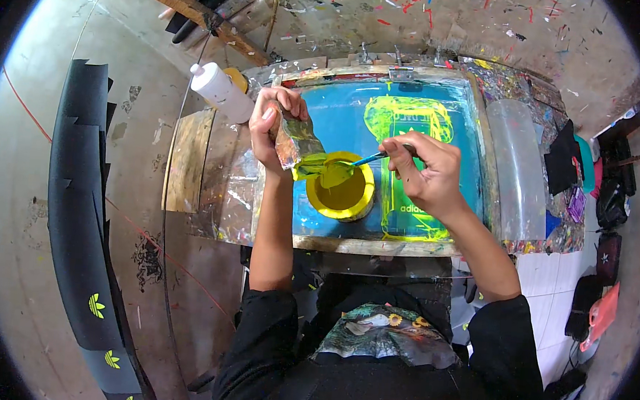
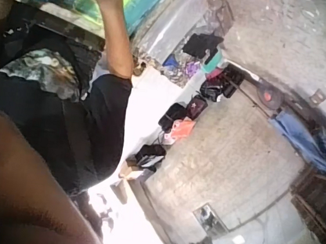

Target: The person repeatedly screen prints apparel parts by placing fabric pieces on a base plate, lowering a screen frame, applying yellow ink across the stencil stencil, and lifting the screen frame to remove and stack the printed pieces.

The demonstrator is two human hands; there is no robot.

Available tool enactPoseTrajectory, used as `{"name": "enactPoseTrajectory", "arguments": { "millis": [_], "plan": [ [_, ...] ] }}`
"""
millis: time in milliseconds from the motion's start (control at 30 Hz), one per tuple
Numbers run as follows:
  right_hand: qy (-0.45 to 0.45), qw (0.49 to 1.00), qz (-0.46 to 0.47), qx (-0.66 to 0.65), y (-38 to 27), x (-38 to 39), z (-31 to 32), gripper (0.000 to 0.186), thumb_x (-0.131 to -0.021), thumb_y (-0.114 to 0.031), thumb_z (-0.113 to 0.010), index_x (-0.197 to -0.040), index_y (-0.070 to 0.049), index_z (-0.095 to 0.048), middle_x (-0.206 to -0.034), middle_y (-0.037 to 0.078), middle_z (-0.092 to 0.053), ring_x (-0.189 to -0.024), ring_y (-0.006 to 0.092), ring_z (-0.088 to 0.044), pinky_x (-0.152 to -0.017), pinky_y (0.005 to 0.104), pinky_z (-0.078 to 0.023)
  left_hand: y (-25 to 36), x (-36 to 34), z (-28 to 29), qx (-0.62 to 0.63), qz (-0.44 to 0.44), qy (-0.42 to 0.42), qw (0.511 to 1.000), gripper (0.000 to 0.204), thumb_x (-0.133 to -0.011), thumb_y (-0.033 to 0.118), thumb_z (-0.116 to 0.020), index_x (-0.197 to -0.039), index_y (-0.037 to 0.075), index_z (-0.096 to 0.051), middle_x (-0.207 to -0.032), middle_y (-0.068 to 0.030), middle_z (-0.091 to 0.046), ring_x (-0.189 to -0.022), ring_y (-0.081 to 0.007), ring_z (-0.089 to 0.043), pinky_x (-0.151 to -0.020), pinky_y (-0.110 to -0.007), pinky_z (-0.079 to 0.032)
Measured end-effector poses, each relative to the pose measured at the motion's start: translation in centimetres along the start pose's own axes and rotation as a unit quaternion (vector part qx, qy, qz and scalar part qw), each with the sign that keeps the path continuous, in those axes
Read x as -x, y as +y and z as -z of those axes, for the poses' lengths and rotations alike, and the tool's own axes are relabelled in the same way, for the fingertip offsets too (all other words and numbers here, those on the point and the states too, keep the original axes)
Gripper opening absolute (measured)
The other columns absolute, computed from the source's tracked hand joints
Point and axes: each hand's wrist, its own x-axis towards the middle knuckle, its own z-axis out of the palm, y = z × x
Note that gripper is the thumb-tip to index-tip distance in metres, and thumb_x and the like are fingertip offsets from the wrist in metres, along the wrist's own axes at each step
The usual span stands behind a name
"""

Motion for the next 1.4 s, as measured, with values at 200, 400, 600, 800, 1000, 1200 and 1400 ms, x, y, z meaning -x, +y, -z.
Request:
{"name": "enactPoseTrajectory", "arguments": {
  "millis": [200,400,600,800,1000,1200,1400],
  "plan": [
    [-0.016,1.000,-0.002,-0.015,0.0,-1.8,0.2,0.022,-0.097,-0.020,-0.077,-0.090,0.001,-0.075,-0.077,0.011,-0.071,-0.060,0.0158,-0.064,-0.058,0.0298,-0.050,-0.3,-0.4,0.1,-0.019,0.010,-0.020,1.000,0.032,-0.089,0.029,-0.056,-0.095,-0.002,-0.050,-0.087,-0.0119,-0.049,-0.079,-0.0201,-0.048,-0.071,-0.032,-0.043],
    [-0.045,0.997,0.069,0.013,-1.8,-3.5,0.3,0.020,-0.095,-0.019,-0.078,-0.089,0.000,-0.074,-0.075,0.011,-0.069,-0.061,0.0193,-0.064,-0.056,0.0324,-0.049,-0.1,-0.8,0.1,-0.063,0.021,-0.034,0.997,0.034,-0.089,0.030,-0.057,-0.096,-0.003,-0.051,-0.087,-0.0122,-0.050,-0.079,-0.0194,-0.049,-0.070,-0.031,-0.042],
    [-0.058,0.982,0.177,0.038,-4.1,-5.6,1.2,0.009,-0.098,-0.008,-0.072,-0.095,0.000,-0.076,-0.078,0.009,-0.073,-0.060,0.0136,-0.066,-0.056,0.0268,-0.050,-0.5,-1.1,0.5,-0.085,0.028,-0.031,0.996,0.033,-0.088,0.029,-0.056,-0.095,-0.002,-0.052,-0.085,-0.0117,-0.052,-0.078,-0.0192,-0.050,-0.069,-0.031,-0.042],
    [-0.002,0.992,0.124,-0.011,-4.9,-5.8,2.2,0.015,-0.094,-0.016,-0.079,-0.090,-0.002,-0.075,-0.074,0.010,-0.071,-0.060,0.0187,-0.065,-0.058,0.0307,-0.050,-1.2,-1.2,1.4,-0.094,0.014,-0.030,0.995,0.030,-0.090,0.029,-0.054,-0.095,-0.001,-0.050,-0.086,-0.0116,-0.050,-0.079,-0.0207,-0.049,-0.071,-0.032,-0.042],
    [-0.049,0.999,0.005,-0.018,-0.8,-3.5,1.0,0.025,-0.098,-0.022,-0.075,-0.088,0.000,-0.075,-0.072,0.009,-0.070,-0.060,0.0120,-0.064,-0.056,0.0282,-0.048,-1.1,-1.4,0.9,-0.028,-0.002,-0.002,1.000,0.029,-0.089,0.028,-0.055,-0.095,0.000,-0.051,-0.089,-0.0108,-0.051,-0.082,-0.0199,-0.049,-0.074,-0.032,-0.043],
    [-0.050,0.986,-0.109,-0.113,0.2,-3.8,-0.3,0.037,-0.102,-0.034,-0.071,-0.086,0.000,-0.076,-0.072,0.004,-0.070,-0.060,0.0081,-0.063,-0.056,0.0256,-0.047,-1.0,-1.3,0.6,-0.042,-0.027,-0.003,0.999,0.023,-0.092,0.023,-0.050,-0.097,0.000,-0.049,-0.088,-0.0123,-0.049,-0.081,-0.0236,-0.049,-0.076,-0.036,-0.044],
    [-0.035,0.984,-0.085,-0.151,-1.3,-5.7,0.8,0.040,-0.102,-0.038,-0.071,-0.087,-0.002,-0.076,-0.064,0.000,-0.063,-0.059,0.0035,-0.057,-0.053,0.0227,-0.041,-1.5,-1.2,0.8,-0.087,-0.044,0.011,0.995,0.024,-0.091,0.022,-0.052,-0.096,0.000,-0.048,-0.088,-0.0117,-0.048,-0.082,-0.0221,-0.048,-0.076,-0.034,-0.043]
  ]
}}
